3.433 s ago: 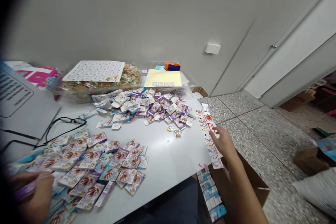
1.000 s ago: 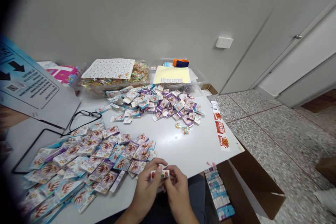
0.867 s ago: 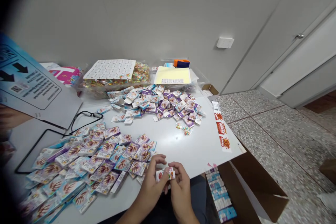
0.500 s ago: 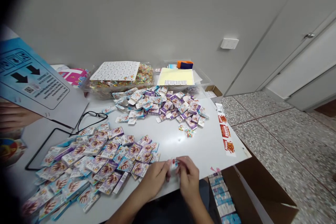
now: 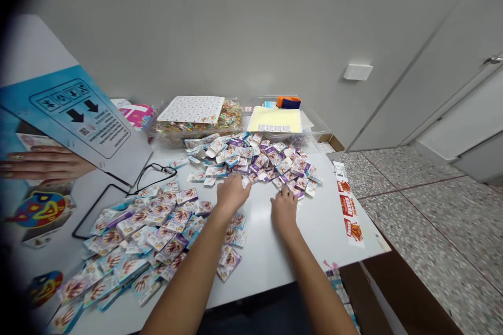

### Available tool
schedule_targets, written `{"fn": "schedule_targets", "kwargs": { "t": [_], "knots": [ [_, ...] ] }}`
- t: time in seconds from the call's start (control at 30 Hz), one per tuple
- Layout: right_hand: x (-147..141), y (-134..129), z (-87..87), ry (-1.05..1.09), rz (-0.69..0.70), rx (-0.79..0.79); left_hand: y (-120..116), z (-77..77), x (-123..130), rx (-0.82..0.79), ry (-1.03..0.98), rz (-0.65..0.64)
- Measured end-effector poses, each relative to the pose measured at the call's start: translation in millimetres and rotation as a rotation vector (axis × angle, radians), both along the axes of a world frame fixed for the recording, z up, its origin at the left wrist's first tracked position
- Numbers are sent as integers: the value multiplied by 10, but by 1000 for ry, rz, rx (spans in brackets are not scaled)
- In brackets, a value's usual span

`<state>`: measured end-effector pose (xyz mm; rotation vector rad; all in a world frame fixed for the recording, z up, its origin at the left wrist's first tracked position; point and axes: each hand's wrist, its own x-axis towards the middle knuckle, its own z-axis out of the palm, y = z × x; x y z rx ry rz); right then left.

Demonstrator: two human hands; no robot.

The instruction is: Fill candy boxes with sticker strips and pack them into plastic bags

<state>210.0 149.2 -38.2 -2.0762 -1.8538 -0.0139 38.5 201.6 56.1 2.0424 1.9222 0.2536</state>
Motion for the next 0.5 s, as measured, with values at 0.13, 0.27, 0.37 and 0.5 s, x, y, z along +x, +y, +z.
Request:
{"fn": "schedule_targets", "kwargs": {
  "t": [0.13, 0.27, 0.37, 0.5],
  "knots": [
    [21, 25, -54, -63, -5, 40, 283, -25, -352, -138, 131, 91],
    [81, 34, -54, -86, -25, 162, 413, -156, -488, -268, 188, 129],
    [149, -21, -26, -75, -42, 286, 422, -242, -515, -299, 210, 110],
    [178, -187, 5, -30, -14, 434, 412, -270, -518, -294, 203, 20]
  ]
}}
